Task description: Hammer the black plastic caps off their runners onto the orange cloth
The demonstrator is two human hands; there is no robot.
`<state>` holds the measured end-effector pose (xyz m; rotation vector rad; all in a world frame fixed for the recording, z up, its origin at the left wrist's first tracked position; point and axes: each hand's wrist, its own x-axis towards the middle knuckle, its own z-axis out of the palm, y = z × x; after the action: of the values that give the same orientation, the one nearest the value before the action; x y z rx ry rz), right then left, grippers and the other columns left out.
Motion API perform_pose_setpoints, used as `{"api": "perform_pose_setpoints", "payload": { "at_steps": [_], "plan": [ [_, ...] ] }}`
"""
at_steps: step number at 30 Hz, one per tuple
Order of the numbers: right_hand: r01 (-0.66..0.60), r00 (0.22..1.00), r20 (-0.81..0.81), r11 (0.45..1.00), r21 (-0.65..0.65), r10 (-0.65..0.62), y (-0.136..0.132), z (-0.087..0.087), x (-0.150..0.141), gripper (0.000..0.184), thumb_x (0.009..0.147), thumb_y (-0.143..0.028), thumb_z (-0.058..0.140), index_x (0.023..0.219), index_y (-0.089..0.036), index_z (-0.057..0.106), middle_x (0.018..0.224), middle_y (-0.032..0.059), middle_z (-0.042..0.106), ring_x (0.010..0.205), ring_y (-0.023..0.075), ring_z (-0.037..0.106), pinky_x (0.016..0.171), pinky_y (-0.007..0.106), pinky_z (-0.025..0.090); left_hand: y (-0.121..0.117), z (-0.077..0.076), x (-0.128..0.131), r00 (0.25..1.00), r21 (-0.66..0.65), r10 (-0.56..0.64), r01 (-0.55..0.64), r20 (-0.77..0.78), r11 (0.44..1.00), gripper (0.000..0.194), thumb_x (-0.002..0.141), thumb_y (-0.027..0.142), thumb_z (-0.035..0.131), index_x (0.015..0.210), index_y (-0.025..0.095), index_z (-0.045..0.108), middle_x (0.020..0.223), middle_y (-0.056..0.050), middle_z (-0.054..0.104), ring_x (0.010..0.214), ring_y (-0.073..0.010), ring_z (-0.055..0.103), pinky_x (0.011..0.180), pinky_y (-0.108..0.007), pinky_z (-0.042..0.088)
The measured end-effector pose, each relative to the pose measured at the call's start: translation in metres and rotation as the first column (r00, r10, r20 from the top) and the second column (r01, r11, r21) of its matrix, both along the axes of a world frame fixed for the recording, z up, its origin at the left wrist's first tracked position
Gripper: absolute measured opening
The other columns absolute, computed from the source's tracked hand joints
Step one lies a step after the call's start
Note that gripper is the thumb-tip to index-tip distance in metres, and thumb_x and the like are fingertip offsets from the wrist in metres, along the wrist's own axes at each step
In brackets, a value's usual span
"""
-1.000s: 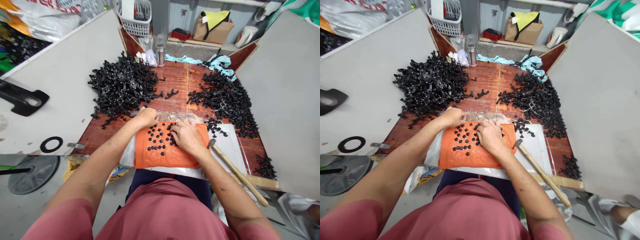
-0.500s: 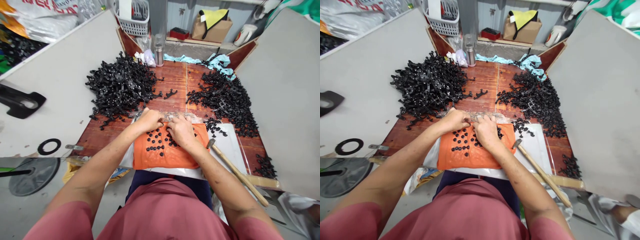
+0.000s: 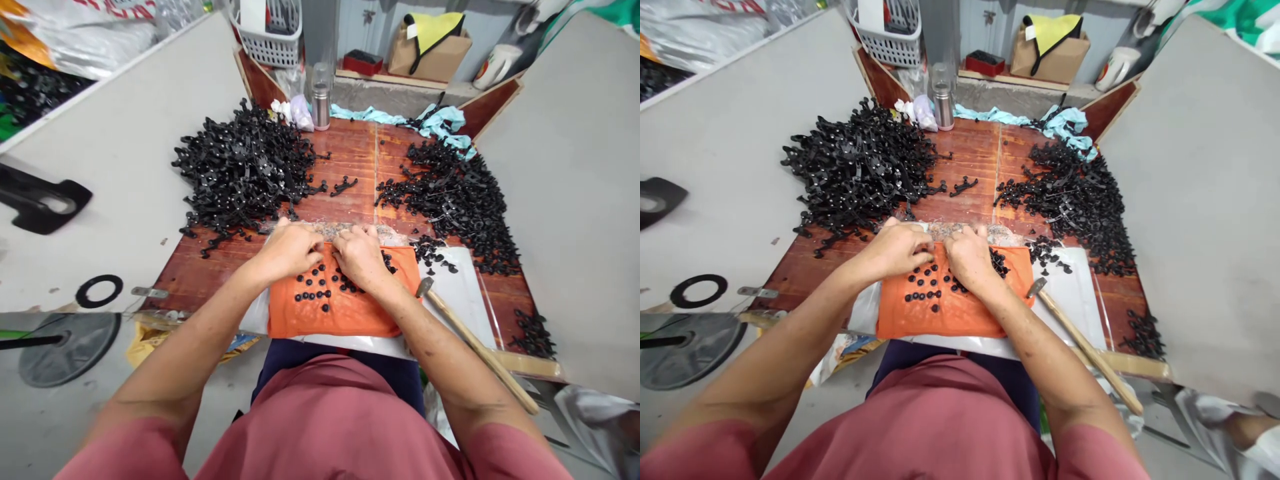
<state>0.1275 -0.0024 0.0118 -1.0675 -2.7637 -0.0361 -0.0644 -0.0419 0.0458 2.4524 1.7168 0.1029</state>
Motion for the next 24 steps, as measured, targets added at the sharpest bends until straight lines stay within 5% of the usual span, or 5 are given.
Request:
{"api": "perform_pose_setpoints", "payload": {
  "at_steps": [7,13,18,24],
  "plan": [
    [-0.041,0.995,-0.097,0.998,-0.045,0.036,0.006,-0.01,-0.012,0.027,0.102,-0.022,0.055,0.085,-0.018,0.075,0.086,0.0094,0.073,0.091,0.0255,0.051,0.092,0.041,0.026,-0.021,-0.008,0.017,0.997,-0.055,0.02,-0.024,-0.081,0.998,0.022,0.092,0.024,0.055,0.083,0.017,0.074,0.097,-0.012,0.077,0.097,-0.0295,0.067,0.086,-0.046,0.037],
    [0.012,0.97,-0.241,0.991,-0.131,-0.043,0.005,0.002,0.015,0.026,0.098,-0.014,0.055,0.111,-0.022,0.076,0.104,0.0063,0.076,0.099,0.0248,0.055,0.095,0.039,0.026,-0.013,0.002,0.014,0.984,0.047,0.151,-0.147,-0.097,0.988,0.023,0.092,0.028,0.054,0.086,0.018,0.074,0.1,-0.014,0.076,0.098,-0.0323,0.067,0.084,-0.046,0.037],
    [0.088,0.974,-0.194,0.987,-0.136,-0.114,0.002,0.009,0.031,0.022,0.099,-0.018,0.056,0.101,-0.023,0.077,0.103,0.0075,0.074,0.103,0.0259,0.055,0.095,0.04,0.025,-0.003,-0.002,0.027,0.978,0.025,0.15,-0.148,-0.143,0.989,0.022,0.088,0.022,0.054,0.088,0.018,0.076,0.097,-0.017,0.077,0.096,-0.0332,0.069,0.086,-0.047,0.035],
    [0.049,0.995,-0.083,0.992,-0.118,-0.059,0.006,0.006,0.006,0.024,0.102,-0.026,0.056,0.102,-0.025,0.08,0.102,0.01,0.074,0.103,0.0281,0.051,0.088,0.042,0.026,0.004,0.0,0.029,0.974,0.012,0.185,-0.185,-0.134,0.983,0.028,0.092,0.031,0.052,0.093,0.02,0.078,0.099,-0.015,0.079,0.097,-0.0334,0.07,0.087,-0.047,0.036]
  ]
}}
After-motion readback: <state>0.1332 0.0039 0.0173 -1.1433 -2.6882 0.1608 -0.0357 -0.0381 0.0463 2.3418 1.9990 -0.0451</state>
